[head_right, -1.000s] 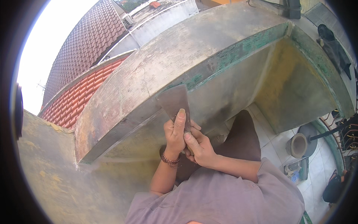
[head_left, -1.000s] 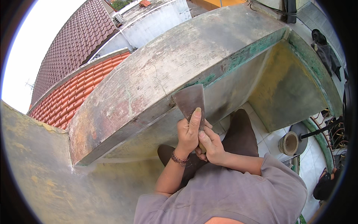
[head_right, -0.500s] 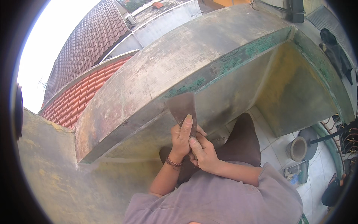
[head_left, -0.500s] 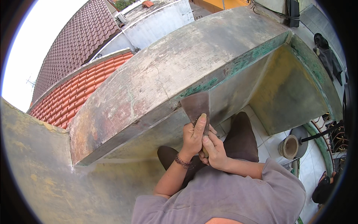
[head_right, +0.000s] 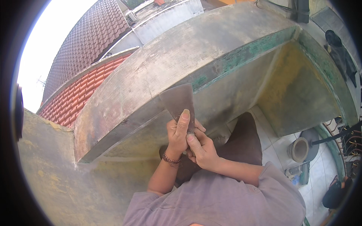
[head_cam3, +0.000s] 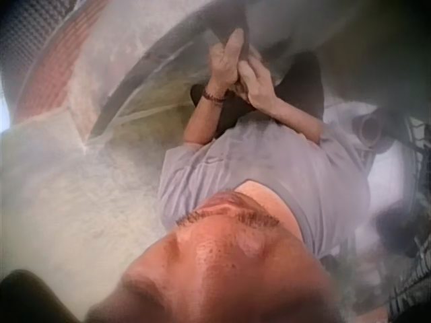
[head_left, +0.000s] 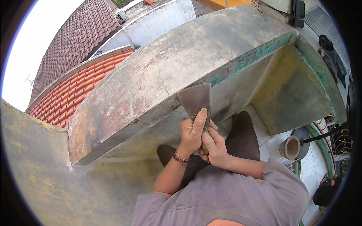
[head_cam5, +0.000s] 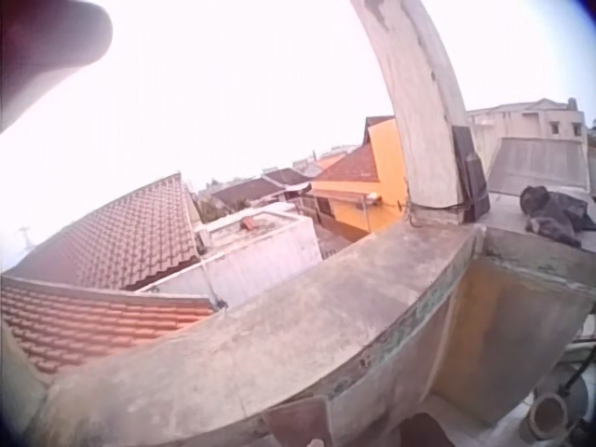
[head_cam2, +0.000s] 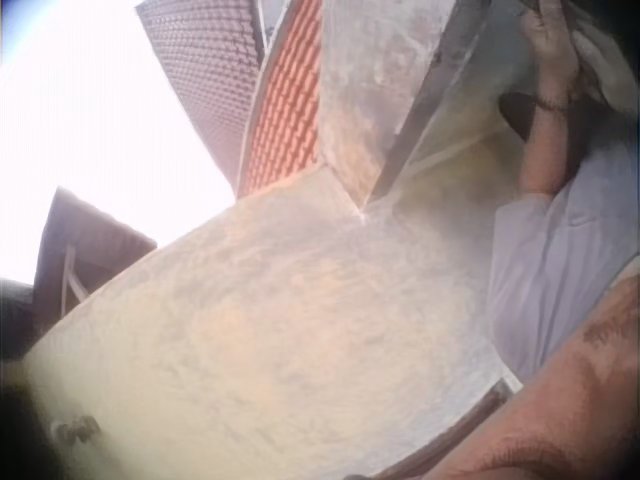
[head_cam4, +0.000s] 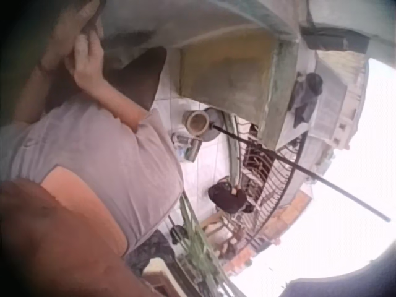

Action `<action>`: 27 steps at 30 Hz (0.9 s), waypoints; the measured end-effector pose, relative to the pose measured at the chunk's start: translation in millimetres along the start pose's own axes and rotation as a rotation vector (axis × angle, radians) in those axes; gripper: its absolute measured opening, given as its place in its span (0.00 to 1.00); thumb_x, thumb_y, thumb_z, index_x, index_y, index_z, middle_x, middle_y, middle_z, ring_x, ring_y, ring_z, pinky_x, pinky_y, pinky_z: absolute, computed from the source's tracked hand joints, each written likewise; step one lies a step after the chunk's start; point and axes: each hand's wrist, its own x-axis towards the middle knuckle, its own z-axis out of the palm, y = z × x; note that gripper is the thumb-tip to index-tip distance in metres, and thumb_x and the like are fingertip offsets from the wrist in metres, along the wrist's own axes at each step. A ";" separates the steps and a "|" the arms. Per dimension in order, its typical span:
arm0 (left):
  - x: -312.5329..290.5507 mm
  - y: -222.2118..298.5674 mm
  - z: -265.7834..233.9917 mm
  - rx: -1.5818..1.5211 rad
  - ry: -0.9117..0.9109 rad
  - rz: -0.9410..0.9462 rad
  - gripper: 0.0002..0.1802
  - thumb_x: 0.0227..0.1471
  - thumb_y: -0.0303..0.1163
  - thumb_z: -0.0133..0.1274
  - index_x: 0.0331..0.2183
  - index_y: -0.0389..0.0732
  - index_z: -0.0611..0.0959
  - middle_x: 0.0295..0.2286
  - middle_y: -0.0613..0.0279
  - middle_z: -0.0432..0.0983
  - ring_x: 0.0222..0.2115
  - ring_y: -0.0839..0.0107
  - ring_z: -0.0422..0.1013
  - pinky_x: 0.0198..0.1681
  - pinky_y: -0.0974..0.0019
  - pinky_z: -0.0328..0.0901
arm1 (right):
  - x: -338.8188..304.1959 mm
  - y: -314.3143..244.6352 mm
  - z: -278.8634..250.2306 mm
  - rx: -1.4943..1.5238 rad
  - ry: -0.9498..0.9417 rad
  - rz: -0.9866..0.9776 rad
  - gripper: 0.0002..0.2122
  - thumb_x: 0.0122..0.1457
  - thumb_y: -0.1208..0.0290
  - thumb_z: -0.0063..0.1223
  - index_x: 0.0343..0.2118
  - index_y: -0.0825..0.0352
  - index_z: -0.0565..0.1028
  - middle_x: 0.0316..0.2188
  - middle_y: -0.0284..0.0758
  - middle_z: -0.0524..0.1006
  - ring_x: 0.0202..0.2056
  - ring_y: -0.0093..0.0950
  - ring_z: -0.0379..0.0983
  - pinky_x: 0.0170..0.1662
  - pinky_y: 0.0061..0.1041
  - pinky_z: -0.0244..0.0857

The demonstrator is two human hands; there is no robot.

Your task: The person scrapes paint and surface residue from a curved concrete balcony ledge using a metal scraper. They repeatedly apply the tool along the edge and underside of the ledge, removing flaking material.

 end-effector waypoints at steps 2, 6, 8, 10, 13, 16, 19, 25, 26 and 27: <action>-6.4 -13.2 3.8 -0.023 0.010 -0.024 0.28 0.63 0.47 0.43 0.21 0.35 0.80 0.18 0.59 0.76 0.19 0.76 0.71 0.22 0.71 0.65 | -5.3 2.8 -2.3 0.013 0.015 0.019 0.17 0.68 0.58 0.37 0.45 0.70 0.65 0.17 0.29 0.66 0.13 0.16 0.59 0.14 0.16 0.52; -8.2 -14.9 -0.6 -0.032 -0.041 -0.057 0.28 0.63 0.47 0.43 0.21 0.35 0.80 0.18 0.60 0.77 0.19 0.77 0.71 0.23 0.72 0.66 | -7.5 9.3 -5.4 0.015 0.026 0.038 0.17 0.68 0.58 0.37 0.46 0.70 0.64 0.17 0.29 0.66 0.13 0.16 0.59 0.14 0.16 0.53; -7.2 -15.0 0.2 -0.013 -0.019 -0.046 0.28 0.63 0.47 0.43 0.21 0.35 0.80 0.18 0.60 0.77 0.19 0.77 0.71 0.23 0.71 0.66 | -7.4 14.5 -8.5 0.015 0.021 0.045 0.18 0.68 0.58 0.37 0.47 0.71 0.64 0.17 0.29 0.66 0.13 0.16 0.59 0.14 0.16 0.53; -10.3 -18.2 0.4 -0.005 0.002 -0.038 0.28 0.63 0.47 0.43 0.22 0.35 0.80 0.19 0.60 0.77 0.20 0.77 0.71 0.23 0.72 0.66 | -7.3 16.9 -11.9 0.000 0.011 0.045 0.18 0.68 0.58 0.37 0.48 0.71 0.64 0.17 0.29 0.66 0.13 0.16 0.59 0.14 0.16 0.53; -8.1 -18.7 0.3 0.001 0.003 -0.004 0.28 0.63 0.47 0.43 0.22 0.35 0.79 0.18 0.59 0.77 0.19 0.76 0.71 0.23 0.71 0.66 | -4.4 16.1 -9.5 -0.025 0.023 -0.012 0.18 0.68 0.58 0.38 0.48 0.71 0.65 0.17 0.29 0.66 0.12 0.16 0.59 0.14 0.16 0.52; -3.0 -4.0 -0.9 -0.006 0.002 0.003 0.29 0.63 0.48 0.42 0.21 0.34 0.79 0.17 0.57 0.77 0.18 0.74 0.72 0.22 0.70 0.66 | 3.9 -1.4 0.0 -0.055 -0.007 -0.025 0.19 0.68 0.58 0.38 0.48 0.71 0.65 0.17 0.29 0.66 0.12 0.16 0.59 0.14 0.16 0.53; -2.6 -8.6 1.7 -0.033 0.014 -0.015 0.28 0.63 0.47 0.42 0.21 0.34 0.80 0.18 0.58 0.77 0.18 0.75 0.71 0.22 0.71 0.65 | -1.6 10.7 -7.7 -0.015 0.001 -0.005 0.18 0.68 0.59 0.37 0.48 0.71 0.65 0.18 0.29 0.67 0.13 0.16 0.59 0.14 0.16 0.53; -6.4 -3.8 -2.0 -0.044 -0.008 0.003 0.27 0.63 0.46 0.43 0.22 0.35 0.80 0.19 0.61 0.77 0.20 0.77 0.71 0.23 0.72 0.65 | 2.0 -1.5 0.5 -0.044 -0.017 -0.005 0.18 0.69 0.59 0.36 0.48 0.71 0.65 0.18 0.29 0.67 0.13 0.16 0.60 0.14 0.16 0.53; -6.0 -6.4 -1.8 -0.042 -0.009 0.000 0.28 0.63 0.46 0.43 0.22 0.35 0.80 0.19 0.61 0.77 0.19 0.77 0.70 0.23 0.72 0.65 | 0.4 0.2 -0.6 -0.035 -0.011 0.002 0.18 0.69 0.59 0.36 0.48 0.71 0.65 0.18 0.29 0.66 0.13 0.16 0.60 0.14 0.16 0.53; -5.7 -8.5 -1.4 -0.041 -0.010 -0.003 0.28 0.63 0.46 0.43 0.22 0.35 0.80 0.19 0.61 0.77 0.19 0.78 0.70 0.23 0.72 0.65 | -3.6 4.6 -3.4 -0.027 -0.005 0.009 0.18 0.69 0.59 0.36 0.48 0.71 0.65 0.18 0.29 0.66 0.13 0.16 0.60 0.14 0.16 0.53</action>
